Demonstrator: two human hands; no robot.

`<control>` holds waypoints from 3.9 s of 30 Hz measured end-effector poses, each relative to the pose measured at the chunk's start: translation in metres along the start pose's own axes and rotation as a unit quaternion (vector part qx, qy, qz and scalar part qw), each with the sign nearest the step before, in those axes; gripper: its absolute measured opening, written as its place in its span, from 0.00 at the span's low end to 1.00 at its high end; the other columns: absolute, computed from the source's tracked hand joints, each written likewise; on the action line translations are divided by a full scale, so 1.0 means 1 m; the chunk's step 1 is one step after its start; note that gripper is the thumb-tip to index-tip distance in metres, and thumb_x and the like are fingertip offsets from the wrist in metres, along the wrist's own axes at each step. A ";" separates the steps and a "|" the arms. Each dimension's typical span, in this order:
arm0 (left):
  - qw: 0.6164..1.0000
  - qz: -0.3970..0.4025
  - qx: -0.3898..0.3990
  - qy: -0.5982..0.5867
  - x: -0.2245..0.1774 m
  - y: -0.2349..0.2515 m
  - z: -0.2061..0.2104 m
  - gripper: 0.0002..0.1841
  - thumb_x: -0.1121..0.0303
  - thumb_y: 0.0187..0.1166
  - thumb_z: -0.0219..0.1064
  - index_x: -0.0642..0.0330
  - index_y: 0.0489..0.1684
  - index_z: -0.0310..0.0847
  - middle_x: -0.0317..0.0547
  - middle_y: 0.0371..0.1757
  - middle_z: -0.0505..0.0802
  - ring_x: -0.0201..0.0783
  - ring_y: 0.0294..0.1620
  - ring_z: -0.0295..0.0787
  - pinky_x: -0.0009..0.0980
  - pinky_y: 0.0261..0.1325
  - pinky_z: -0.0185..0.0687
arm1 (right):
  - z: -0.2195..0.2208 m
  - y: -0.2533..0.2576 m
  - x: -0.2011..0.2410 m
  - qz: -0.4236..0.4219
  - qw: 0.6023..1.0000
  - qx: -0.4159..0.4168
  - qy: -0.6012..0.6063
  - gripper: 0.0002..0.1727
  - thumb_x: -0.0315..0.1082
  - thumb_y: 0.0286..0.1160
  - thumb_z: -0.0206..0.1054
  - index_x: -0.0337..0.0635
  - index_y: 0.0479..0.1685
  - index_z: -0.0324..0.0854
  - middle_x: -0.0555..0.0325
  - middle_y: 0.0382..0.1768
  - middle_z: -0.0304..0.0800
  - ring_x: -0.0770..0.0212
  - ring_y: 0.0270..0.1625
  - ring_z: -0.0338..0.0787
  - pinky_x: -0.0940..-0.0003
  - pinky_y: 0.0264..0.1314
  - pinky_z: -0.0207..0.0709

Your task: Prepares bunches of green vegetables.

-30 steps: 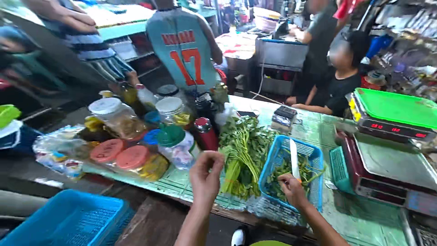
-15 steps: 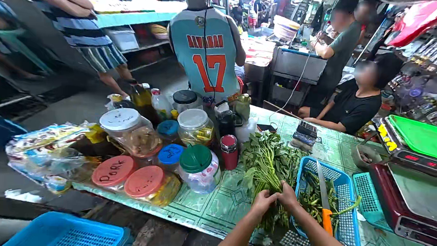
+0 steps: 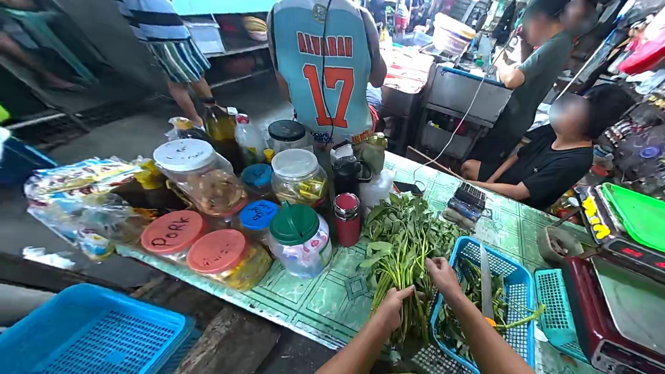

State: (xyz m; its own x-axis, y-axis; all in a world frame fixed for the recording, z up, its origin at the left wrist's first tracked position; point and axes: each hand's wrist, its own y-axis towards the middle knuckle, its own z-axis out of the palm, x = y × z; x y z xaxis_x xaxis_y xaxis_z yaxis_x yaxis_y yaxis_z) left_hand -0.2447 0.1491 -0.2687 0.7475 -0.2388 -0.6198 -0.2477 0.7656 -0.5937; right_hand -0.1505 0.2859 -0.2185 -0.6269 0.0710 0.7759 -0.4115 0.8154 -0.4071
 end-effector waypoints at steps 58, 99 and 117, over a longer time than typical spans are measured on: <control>0.992 0.067 -0.108 0.026 -0.002 0.002 0.045 0.25 0.63 0.89 0.62 0.68 0.77 0.64 0.54 0.54 0.95 0.44 0.54 0.93 0.44 0.61 0.87 | -0.007 -0.032 -0.034 0.010 0.984 0.049 0.171 0.37 0.21 0.65 0.70 0.34 0.78 0.59 0.43 0.52 0.90 0.55 0.43 0.92 0.58 0.47 0.87; 0.948 0.067 -0.026 -0.310 0.011 -0.039 0.073 0.13 0.66 0.83 0.47 0.61 0.47 0.77 0.53 0.41 0.91 0.45 0.44 0.91 0.46 0.49 0.87 | -0.001 -0.045 0.009 -0.190 0.974 -0.075 0.094 0.17 0.38 0.89 0.57 0.36 0.64 0.82 0.48 0.49 0.91 0.59 0.53 0.90 0.57 0.60 0.82; 0.979 0.065 0.077 -0.177 -0.003 -0.033 0.067 0.15 0.66 0.86 0.62 0.61 0.66 0.82 0.51 0.55 0.93 0.43 0.55 0.92 0.41 0.60 0.87 | -0.018 -0.071 -0.027 -0.304 0.923 -0.116 -0.206 0.23 0.33 0.84 0.50 0.37 0.64 0.89 0.42 0.56 0.92 0.45 0.62 0.88 0.47 0.71 0.78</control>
State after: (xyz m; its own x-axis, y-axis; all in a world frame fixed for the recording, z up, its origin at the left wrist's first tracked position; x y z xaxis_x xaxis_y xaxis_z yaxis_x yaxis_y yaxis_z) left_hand -0.1977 0.1643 -0.2126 0.8892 0.0667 -0.4526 -0.2790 0.8632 -0.4208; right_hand -0.0924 0.2362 -0.2014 -0.5443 -0.6258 0.5587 -0.6474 0.7369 0.1947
